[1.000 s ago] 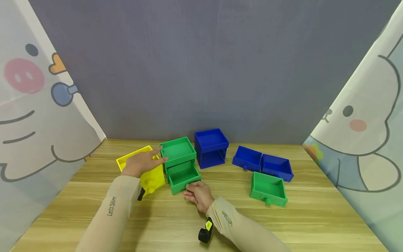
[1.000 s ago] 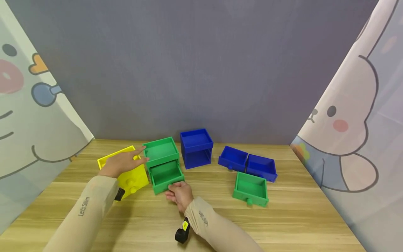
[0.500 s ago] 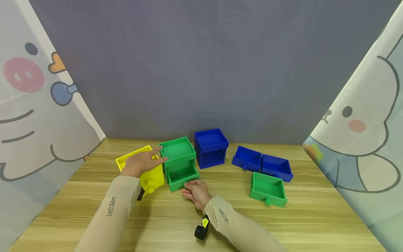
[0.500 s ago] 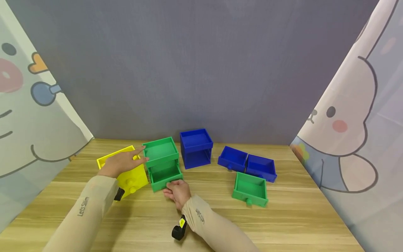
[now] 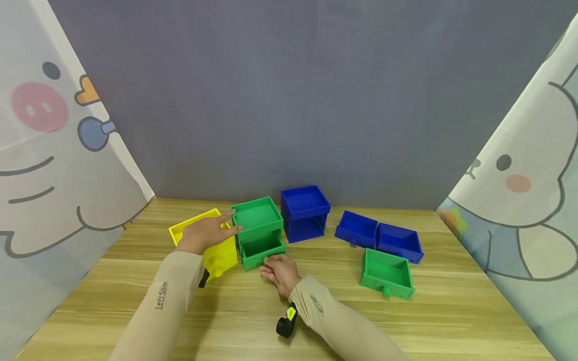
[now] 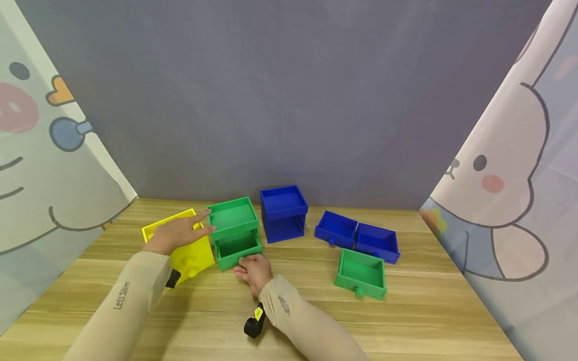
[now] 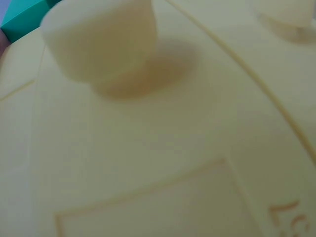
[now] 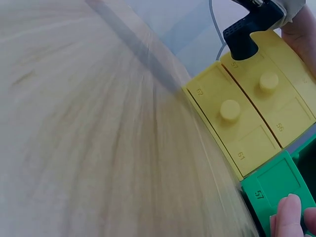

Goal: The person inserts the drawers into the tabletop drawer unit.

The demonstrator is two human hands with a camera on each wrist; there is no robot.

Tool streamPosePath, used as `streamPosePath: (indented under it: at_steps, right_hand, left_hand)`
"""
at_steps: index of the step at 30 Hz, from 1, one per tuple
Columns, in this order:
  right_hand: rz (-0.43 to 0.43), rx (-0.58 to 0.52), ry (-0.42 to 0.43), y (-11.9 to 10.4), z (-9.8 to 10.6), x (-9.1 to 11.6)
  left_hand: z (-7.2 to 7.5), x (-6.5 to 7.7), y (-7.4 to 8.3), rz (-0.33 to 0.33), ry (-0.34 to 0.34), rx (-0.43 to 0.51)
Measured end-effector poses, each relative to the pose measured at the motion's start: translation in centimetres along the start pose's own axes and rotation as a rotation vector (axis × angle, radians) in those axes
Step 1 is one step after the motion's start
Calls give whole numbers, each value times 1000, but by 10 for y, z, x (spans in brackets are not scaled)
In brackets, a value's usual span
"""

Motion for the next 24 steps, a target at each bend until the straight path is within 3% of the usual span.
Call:
streamPosePath:
  at_steps: [24]
  right_hand:
    - [36,-20,44,0,-7,-12]
  left_hand:
    - [1,3,1,5,2,-13]
Point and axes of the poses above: each hand's wrist, its own x-axis away from the middle knuckle, its own z-axis out of the back of the hand, y = z × x, the point moved 10 cm from there along -x, towards the middle knuckle, and after that the axes turned 5 degrees about z, right-handed, at the moved point
